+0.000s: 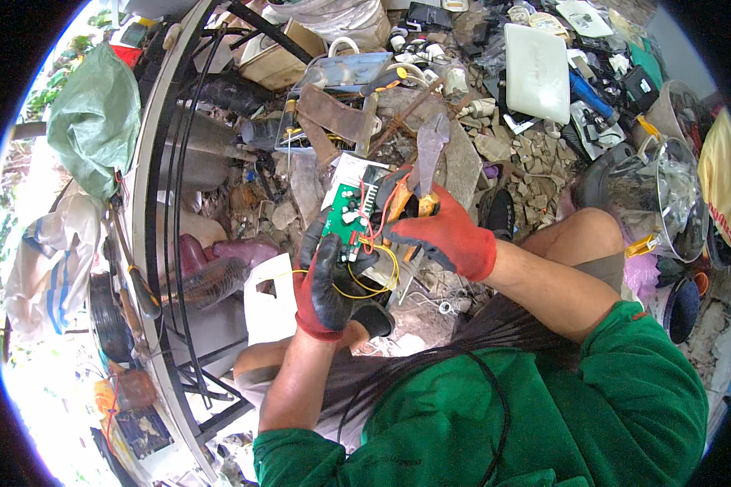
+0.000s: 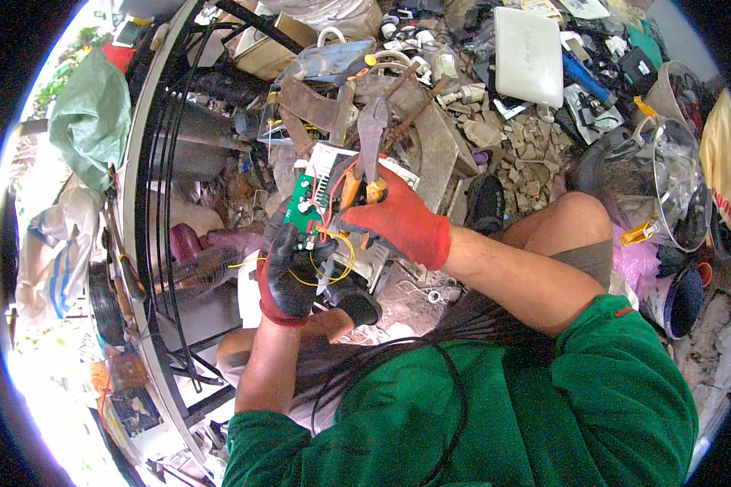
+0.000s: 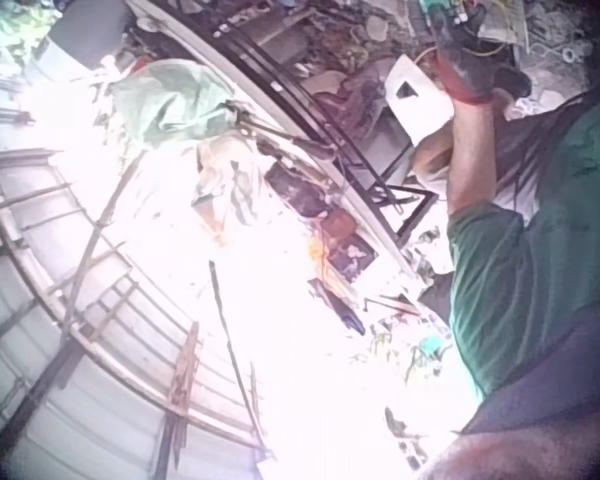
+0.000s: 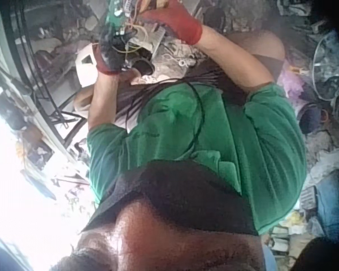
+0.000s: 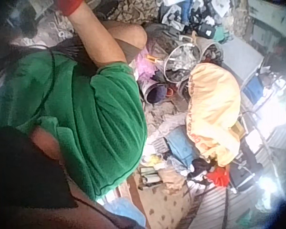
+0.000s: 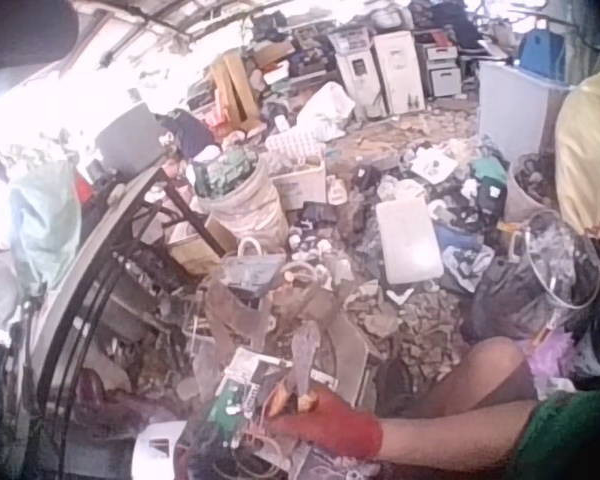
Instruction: The person uses a screwdriver and pliers to disassemble an electronic device, stripping wires and removing a circuit board from a plastic casing.
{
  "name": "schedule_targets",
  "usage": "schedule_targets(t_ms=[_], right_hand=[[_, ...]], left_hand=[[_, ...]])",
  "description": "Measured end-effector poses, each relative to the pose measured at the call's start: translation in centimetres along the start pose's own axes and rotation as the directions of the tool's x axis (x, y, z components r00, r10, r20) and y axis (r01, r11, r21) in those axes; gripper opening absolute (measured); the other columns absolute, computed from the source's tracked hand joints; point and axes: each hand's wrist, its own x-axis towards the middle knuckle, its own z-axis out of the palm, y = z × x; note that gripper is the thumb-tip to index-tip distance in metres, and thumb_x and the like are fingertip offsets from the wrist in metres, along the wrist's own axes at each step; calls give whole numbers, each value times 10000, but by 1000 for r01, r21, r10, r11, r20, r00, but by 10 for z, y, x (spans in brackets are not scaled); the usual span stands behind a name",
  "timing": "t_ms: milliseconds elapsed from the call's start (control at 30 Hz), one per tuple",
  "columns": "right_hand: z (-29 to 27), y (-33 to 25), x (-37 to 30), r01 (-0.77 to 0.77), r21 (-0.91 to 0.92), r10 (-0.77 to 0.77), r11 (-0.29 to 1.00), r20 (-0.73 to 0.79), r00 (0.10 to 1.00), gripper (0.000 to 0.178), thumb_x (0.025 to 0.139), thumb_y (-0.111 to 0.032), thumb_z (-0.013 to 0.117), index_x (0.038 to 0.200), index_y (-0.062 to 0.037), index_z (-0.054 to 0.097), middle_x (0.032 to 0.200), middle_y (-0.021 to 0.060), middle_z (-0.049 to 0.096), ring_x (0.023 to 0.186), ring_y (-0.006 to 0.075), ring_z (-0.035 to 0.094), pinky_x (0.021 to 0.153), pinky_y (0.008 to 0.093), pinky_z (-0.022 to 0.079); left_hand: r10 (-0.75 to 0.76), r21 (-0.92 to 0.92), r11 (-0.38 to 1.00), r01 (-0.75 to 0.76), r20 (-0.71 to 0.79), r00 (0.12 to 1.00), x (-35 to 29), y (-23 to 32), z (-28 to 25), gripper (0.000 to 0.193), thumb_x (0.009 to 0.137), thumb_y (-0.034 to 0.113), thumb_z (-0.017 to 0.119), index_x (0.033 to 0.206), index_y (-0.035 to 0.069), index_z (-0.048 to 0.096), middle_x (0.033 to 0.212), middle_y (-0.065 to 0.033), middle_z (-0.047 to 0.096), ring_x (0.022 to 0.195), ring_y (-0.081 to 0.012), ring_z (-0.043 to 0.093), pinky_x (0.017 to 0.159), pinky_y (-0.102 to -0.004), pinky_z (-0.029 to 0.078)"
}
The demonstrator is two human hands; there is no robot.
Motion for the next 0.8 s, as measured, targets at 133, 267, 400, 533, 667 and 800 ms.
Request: schedule_targets(t_ms=[133, 267, 400, 533, 667, 800], right_hand=[[7, -7, -2, -55, -71, 50, 996, -68, 996, 451, 786, 10, 715, 1182, -67, 515, 1012, 13, 610, 915, 120, 608, 827, 288, 512], [12, -7, -3, -109, -84, 104, 991, -54, 993, 412, 785, -3, 729, 1143, -67, 535, 997, 15, 629, 890, 108, 611, 782, 273, 517], [13, 9, -6, -43, -140, 24, 989, -137, 990, 332, 788, -35, 736, 1075, -62, 570, 951, 17, 641, 842, 101, 607, 745, 278, 512], [15, 3, -8, -63, -76, 47, 995, -194, 980, 330, 787, -30, 735, 1078, -51, 579, 952, 27, 647, 832, 114, 623, 769, 291, 519], [19, -3, -8, -23, 74, 36, 997, -191, 981, 364, 795, -6, 712, 1119, -41, 549, 976, 52, 652, 884, 162, 651, 810, 311, 532], [8, 6, -2, -13, 201, 52, 979, -194, 980, 358, 801, 16, 686, 1123, -36, 539, 985, 82, 656, 906, 204, 667, 807, 329, 545]], left_hand=[[53, 49, 998, -50, -69, 996, 0, -2, 3, 393, 970, 140, 539, 1351, 79, 467, 1201, -112, 606, 967, -233, 653, 809, -387, 584], [203, 222, 959, -175, -110, 973, 1, -13, -7, 358, 948, 80, 566, 1296, 63, 484, 1142, -109, 626, 930, -219, 663, 809, -364, 576], [264, 456, 861, -225, -21, 964, -3, -19, -3, 381, 926, 3, 570, 1291, 31, 464, 1122, -123, 627, 951, -200, 656, 816, -345, 572], [170, 316, 937, -149, -39, 985, -6, -13, -3, 387, 916, -12, 576, 1283, 31, 462, 1143, -138, 621, 958, -235, 661, 847, -384, 575], [149, 254, 956, -145, 4, 989, 1, -12, -19, 372, 900, 46, 619, 1249, 31, 489, 1202, -162, 598, 1040, -284, 637, 882, -442, 569], [9, 65, 998, -11, 27, 1000, 2, -14, -22, 361, 915, 167, 618, 1244, 57, 516, 1233, -165, 586, 1099, -328, 610, 927, -493, 537]])
